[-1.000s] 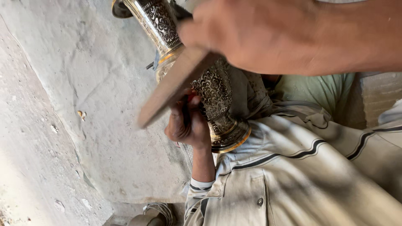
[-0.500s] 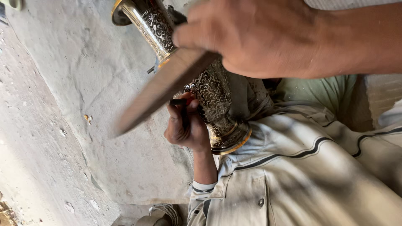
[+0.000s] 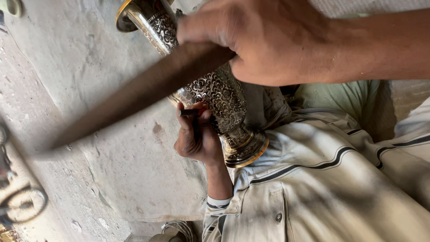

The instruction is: The person sits on the floor holding an ornate brass vase steady between their legs and repeatedly taps a small chisel against its surface with a wooden mallet, engraving decorative patterns into the metal. They reposition the chisel around the vase body as they work.

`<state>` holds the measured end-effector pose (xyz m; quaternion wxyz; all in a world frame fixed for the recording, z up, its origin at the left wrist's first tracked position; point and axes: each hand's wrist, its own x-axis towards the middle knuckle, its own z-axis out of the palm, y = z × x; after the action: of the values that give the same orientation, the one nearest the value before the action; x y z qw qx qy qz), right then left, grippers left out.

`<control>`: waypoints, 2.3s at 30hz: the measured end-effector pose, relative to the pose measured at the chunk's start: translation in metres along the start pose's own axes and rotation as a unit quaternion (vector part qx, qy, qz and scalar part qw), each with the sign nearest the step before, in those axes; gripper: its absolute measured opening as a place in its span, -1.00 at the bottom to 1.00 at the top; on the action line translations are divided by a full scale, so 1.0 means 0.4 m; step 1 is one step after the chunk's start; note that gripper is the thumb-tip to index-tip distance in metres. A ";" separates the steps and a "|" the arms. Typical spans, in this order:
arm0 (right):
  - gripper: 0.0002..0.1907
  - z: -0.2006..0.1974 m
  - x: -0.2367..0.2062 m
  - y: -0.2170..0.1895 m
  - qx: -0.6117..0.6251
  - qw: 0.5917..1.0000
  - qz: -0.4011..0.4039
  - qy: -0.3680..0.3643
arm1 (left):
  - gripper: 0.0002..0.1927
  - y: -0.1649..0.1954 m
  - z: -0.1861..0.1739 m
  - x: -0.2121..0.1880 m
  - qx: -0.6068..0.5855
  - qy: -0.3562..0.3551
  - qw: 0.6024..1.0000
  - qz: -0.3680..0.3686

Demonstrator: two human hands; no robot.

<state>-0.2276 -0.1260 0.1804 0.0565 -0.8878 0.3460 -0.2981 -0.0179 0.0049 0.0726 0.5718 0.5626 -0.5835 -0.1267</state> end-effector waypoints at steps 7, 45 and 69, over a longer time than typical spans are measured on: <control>-0.78 -0.026 0.007 -0.008 0.060 0.995 -0.021 0.073 | -0.40 -0.001 -0.010 0.000 -0.009 -0.008 1.000 -0.010; -0.64 -0.034 -0.023 -0.004 0.008 0.999 0.036 -0.030 | -0.51 -0.006 0.001 0.004 -0.155 -0.039 0.987 -0.022; -0.61 0.011 -0.101 0.029 -0.068 0.989 0.098 -0.089 | -0.37 -0.001 -0.009 -0.010 -0.043 -0.056 0.997 -0.008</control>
<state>-0.2555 -0.1090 0.1534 0.0552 -0.8746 0.4441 -0.1864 -0.0159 0.0098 0.0713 0.5606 0.5340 -0.6044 -0.1878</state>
